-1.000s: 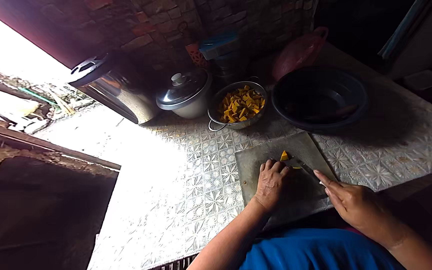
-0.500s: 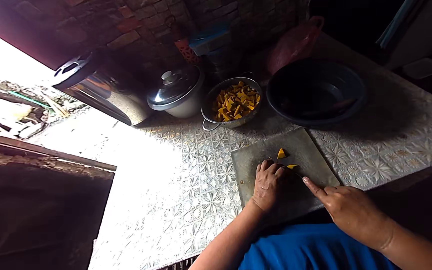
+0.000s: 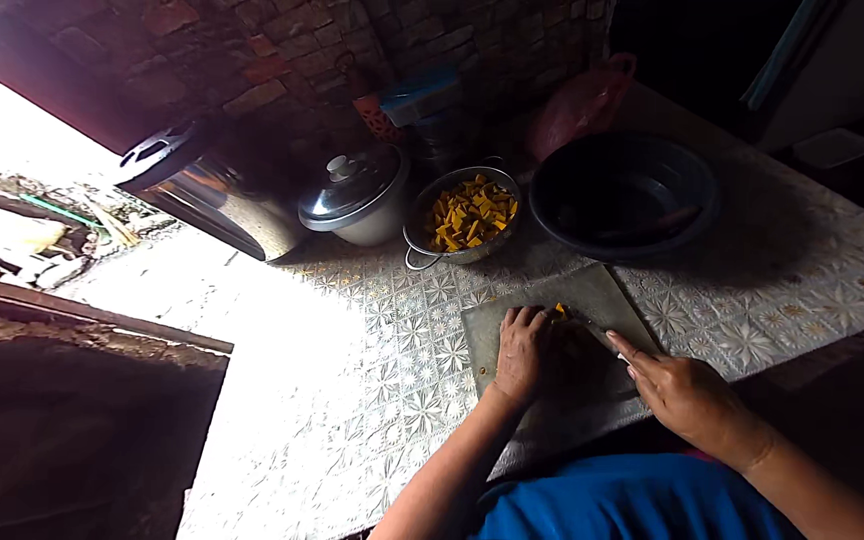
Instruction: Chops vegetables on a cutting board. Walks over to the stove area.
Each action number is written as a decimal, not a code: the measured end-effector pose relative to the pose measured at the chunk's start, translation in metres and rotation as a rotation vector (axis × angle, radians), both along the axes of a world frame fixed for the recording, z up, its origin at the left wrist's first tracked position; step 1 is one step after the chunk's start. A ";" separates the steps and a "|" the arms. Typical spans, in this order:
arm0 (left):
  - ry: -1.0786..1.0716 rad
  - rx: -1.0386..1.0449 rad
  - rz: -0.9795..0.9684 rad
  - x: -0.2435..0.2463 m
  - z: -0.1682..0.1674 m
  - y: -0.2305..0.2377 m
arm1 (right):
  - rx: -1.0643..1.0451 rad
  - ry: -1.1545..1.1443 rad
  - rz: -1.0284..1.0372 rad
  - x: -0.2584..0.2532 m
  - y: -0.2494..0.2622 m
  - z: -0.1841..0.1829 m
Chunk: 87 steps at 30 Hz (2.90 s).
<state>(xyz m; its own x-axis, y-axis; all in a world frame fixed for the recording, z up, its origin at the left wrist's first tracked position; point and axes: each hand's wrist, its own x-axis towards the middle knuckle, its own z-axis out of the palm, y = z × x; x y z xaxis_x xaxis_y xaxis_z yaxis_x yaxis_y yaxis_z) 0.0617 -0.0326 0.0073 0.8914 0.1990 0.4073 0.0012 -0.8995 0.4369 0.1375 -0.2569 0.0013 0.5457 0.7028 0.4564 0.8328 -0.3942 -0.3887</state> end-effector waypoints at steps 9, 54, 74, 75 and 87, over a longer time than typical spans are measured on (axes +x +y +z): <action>0.778 0.020 0.004 0.055 0.047 0.003 | 0.033 -0.003 -0.019 -0.001 -0.002 0.002; 0.045 -0.167 0.212 -0.116 -0.013 0.010 | -0.274 0.056 0.420 -0.046 0.047 -0.003; 0.281 0.116 -0.133 -0.006 -0.008 -0.002 | 0.171 0.035 -0.126 0.026 -0.021 -0.021; 0.305 0.108 -0.163 0.004 -0.007 -0.004 | 0.183 0.033 -0.138 0.027 -0.023 -0.025; 0.342 0.124 -0.003 0.047 -0.005 0.018 | 0.178 -0.110 -0.258 0.031 -0.012 -0.047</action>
